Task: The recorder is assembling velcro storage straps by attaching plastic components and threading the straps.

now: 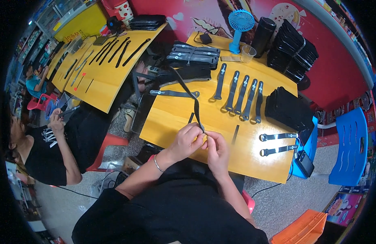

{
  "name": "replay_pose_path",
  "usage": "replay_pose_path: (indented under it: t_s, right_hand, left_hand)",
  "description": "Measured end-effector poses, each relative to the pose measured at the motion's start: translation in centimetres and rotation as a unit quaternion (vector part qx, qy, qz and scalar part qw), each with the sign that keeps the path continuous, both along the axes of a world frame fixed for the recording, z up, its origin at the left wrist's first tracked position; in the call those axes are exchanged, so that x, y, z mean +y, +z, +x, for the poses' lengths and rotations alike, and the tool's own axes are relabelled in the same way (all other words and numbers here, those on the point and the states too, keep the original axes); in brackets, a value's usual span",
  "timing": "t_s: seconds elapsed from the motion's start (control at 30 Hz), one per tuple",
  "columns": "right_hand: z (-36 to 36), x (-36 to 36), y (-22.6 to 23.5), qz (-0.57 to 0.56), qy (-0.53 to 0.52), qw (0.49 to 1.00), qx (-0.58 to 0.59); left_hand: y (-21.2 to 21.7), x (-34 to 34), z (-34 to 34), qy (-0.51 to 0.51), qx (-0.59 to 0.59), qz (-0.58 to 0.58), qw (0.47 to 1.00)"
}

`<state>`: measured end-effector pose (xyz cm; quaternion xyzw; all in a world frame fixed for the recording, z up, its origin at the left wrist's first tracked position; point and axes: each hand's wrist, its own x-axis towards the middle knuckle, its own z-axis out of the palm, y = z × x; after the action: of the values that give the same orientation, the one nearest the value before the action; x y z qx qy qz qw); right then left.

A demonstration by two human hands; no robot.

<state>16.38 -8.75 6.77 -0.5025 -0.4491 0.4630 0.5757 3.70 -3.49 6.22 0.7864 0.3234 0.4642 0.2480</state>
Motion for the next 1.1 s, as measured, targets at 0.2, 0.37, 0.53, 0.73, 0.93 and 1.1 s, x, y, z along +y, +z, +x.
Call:
replay_pose_path:
  t_s: [0.2, 0.37, 0.53, 0.73, 0.93, 1.1]
  right_hand:
    - [1.6, -0.4, 1.4, -0.02, 0.065, 0.996, -0.049]
    - [2.4, -0.4, 2.2, -0.066, 0.101, 0.992, 0.027]
    - [2.5, 0.3, 1.2, 0.088, 0.042, 0.995, -0.01]
    - [2.7, 0.3, 2.0, 0.039, 0.054, 0.997, 0.024]
    - [3.1, -0.3, 2.4, 0.02, 0.046, 0.997, 0.06]
    - [4.3, 0.1, 2.5, -0.034, -0.066, 0.994, 0.078]
  left_hand:
    - [1.3, 0.8, -1.7, -0.14, 0.04, -0.099, 0.984]
    - [1.6, -0.9, -0.6, -0.125, -0.089, -0.225, 0.962]
    - [1.0, -1.8, 0.3, -0.137, -0.159, -0.3, 0.93]
    - [1.8, -0.8, 0.2, -0.187, -0.143, -0.28, 0.931]
    - [3.2, -0.3, 0.2, -0.183, -0.056, -0.195, 0.962]
    - [2.1, -0.5, -0.1, -0.241, -0.191, -0.304, 0.902]
